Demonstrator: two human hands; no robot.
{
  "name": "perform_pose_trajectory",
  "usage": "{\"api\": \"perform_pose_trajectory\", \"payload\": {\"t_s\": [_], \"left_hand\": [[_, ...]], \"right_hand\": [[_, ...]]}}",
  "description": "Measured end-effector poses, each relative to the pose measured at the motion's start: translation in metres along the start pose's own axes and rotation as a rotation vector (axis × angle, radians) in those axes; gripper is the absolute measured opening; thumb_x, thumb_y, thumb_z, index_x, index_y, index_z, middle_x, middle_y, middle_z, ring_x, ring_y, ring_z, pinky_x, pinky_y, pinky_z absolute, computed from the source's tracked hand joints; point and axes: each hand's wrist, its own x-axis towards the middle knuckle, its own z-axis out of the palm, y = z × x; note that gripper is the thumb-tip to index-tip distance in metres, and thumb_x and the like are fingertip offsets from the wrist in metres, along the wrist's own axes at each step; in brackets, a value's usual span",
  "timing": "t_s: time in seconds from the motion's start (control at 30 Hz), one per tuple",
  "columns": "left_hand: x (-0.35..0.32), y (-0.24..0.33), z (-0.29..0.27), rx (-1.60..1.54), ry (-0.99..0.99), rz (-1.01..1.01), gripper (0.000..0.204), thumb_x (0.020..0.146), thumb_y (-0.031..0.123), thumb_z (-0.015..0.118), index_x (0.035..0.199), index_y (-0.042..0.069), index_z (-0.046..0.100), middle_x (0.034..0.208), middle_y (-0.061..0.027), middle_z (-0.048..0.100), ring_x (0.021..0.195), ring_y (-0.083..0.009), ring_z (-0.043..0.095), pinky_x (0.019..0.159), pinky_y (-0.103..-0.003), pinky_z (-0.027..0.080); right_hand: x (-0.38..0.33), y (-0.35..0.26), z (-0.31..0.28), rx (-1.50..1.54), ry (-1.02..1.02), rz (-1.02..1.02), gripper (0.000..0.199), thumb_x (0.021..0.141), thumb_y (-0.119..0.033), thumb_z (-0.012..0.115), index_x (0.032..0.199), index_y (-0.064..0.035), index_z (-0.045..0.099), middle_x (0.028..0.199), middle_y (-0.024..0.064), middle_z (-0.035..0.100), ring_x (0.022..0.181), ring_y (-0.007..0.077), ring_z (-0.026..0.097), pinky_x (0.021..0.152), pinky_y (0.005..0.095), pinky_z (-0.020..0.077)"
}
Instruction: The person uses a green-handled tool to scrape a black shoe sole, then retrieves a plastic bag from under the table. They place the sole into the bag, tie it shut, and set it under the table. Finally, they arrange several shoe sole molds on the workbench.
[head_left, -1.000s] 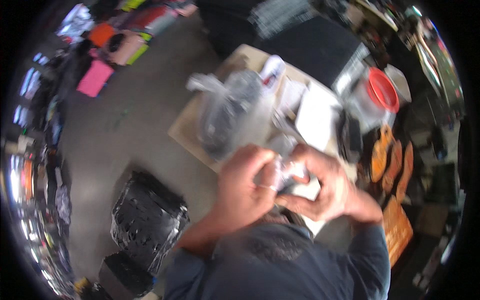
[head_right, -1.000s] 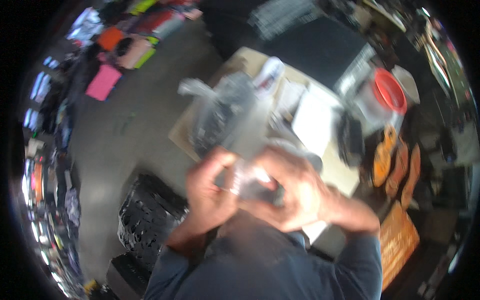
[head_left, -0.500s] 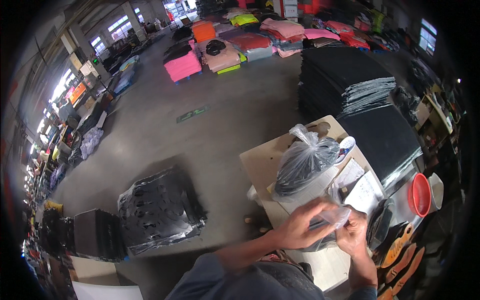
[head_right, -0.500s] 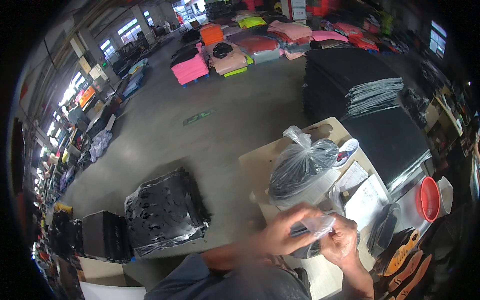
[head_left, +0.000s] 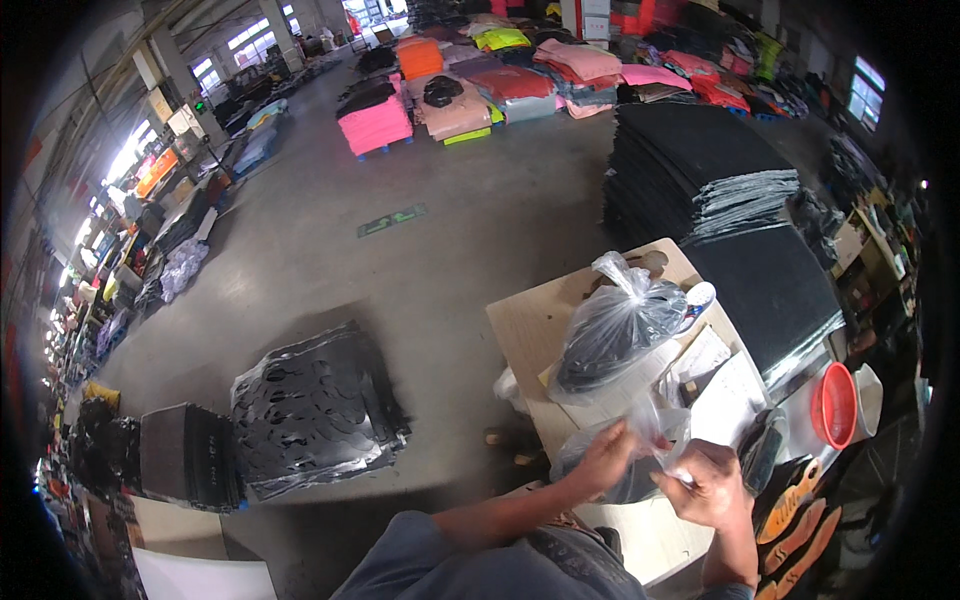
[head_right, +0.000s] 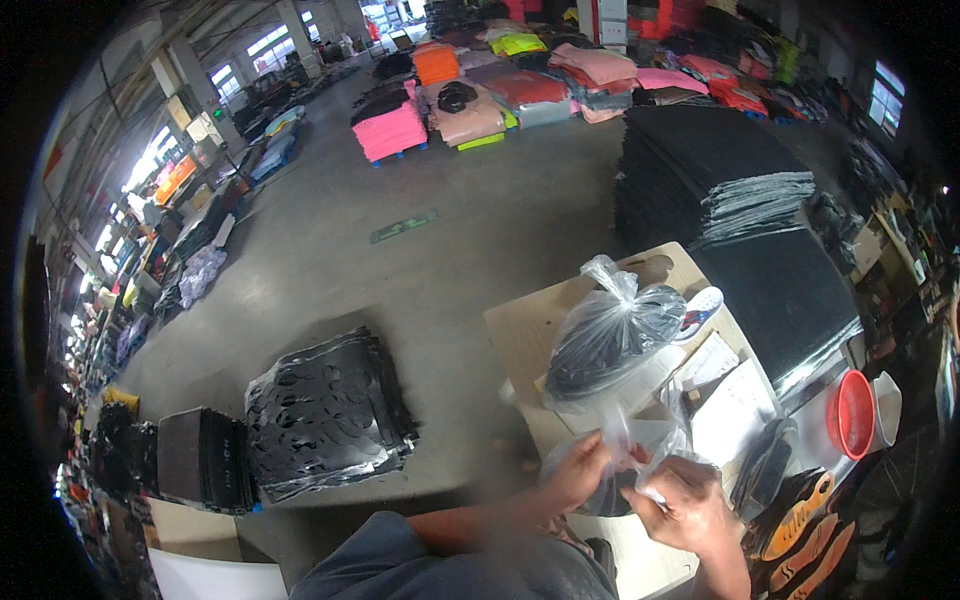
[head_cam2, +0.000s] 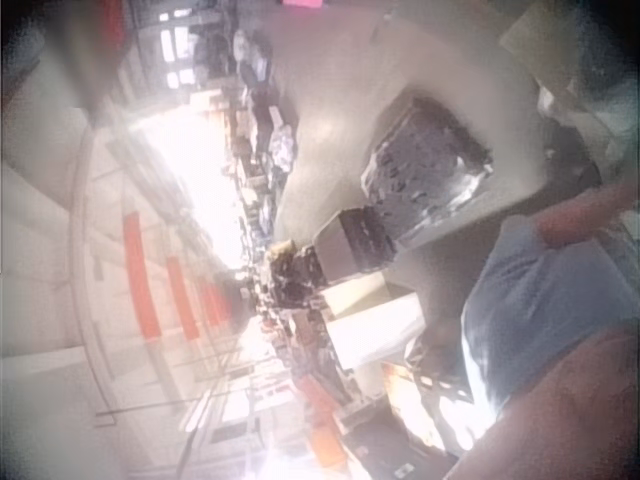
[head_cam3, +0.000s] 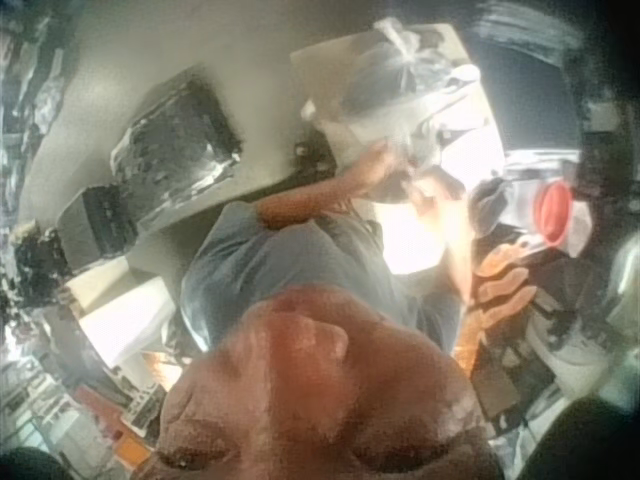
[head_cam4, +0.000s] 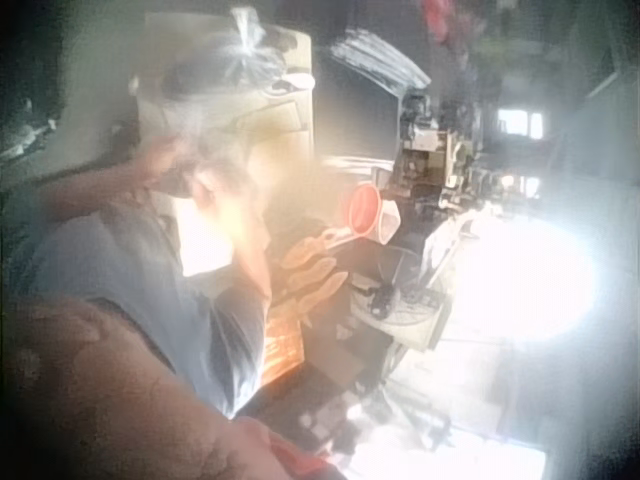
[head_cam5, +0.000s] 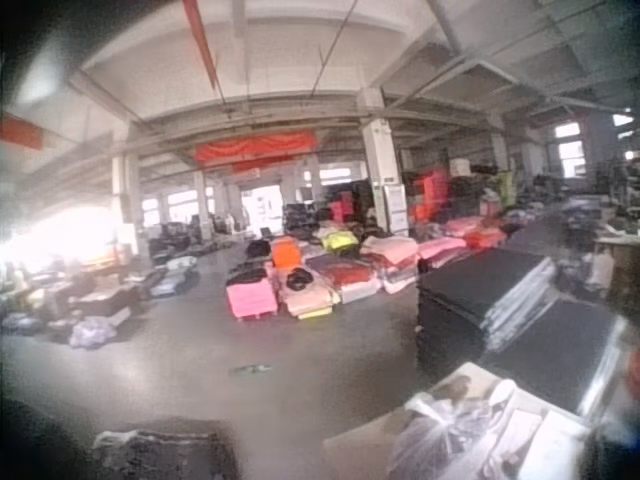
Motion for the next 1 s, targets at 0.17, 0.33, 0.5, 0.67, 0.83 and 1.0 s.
{"api": "perform_pose_trajectory", "payload": {"t_s": [0.17,0.33,0.5,0.67,0.83,1.0], "left_hand": [[0.013,0.003,-0.011,0.037,-0.139,0.022,0.037,0.105,0.032,0.055,0.126,0.002,0.059,0.102,-0.0099,0.071,0.094,-0.0294,0.069,0.09,-0.041,0.053],[-0.001,0.002,0.013,0.645,-0.203,0.324,0.033,0.102,0.029,0.059,0.124,0.003,0.06,0.101,-0.0101,0.07,0.092,-0.0308,0.069,0.084,-0.041,0.053],[-0.003,-0.004,0.018,0.947,-0.222,0.47,0.027,0.102,0.025,0.059,0.119,0.005,0.062,0.099,-0.0089,0.068,0.088,-0.0288,0.068,0.079,-0.039,0.053],[0.005,-0.016,0.028,1.268,-0.048,0.77,0.02,0.102,0.021,0.059,0.115,0.006,0.063,0.096,-0.0077,0.067,0.084,-0.0268,0.068,0.073,-0.037,0.054],[0.01,-0.01,0.037,1.296,0.157,0.933,0.014,0.102,0.017,0.06,0.11,0.008,0.065,0.093,-0.0065,0.065,0.079,-0.0248,0.067,0.067,-0.036,0.054],[0.002,0.028,0.032,1.095,-0.13,0.281,0.027,0.109,0.026,0.05,0.105,0.005,0.067,0.08,-0.0108,0.066,0.075,-0.0275,0.067,0.065,-0.04,0.051]], "right_hand": [[0.012,-0.008,0.002,0.212,-0.065,-0.118,0.025,0.081,-0.01,0.083,0.076,-0.006,0.059,0.067,0.0091,0.061,0.056,0.029,0.062,0.052,0.0382,0.0496],[0.02,-0.005,0.027,-0.011,-0.133,-0.231,0.012,0.089,-0.013,0.073,0.084,-0.0034,0.068,0.075,0.0112,0.061,0.068,0.0294,0.062,0.056,0.0397,0.0512],[0.017,0.003,0.035,-0.057,-0.192,-0.299,0.022,0.074,-0.017,0.073,0.092,-0.005,0.072,0.074,0.0074,0.053,0.08,0.0269,0.057,0.084,0.043,0.0488],[0.013,-0.005,0.027,-0.24,-0.27,-0.399,0.023,0.073,-0.021,0.067,0.091,-0.0068,0.072,0.08,0.0066,0.056,0.091,0.0259,0.06,0.106,0.0482,0.0416],[0.01,0.002,-0.016,-0.164,-0.067,-0.283,0.035,0.07,-0.027,0.084,0.097,-0.0058,0.074,0.108,0.0103,0.066,0.116,0.0325,0.063,0.1,0.053,0.0496],[0.011,0.045,-0.024,0.056,-0.271,-0.104,0.033,0.084,-0.016,0.079,0.114,-0.0032,0.072,0.111,0.0133,0.069,0.111,0.0333,0.067,0.09,0.0489,0.0556]]}}
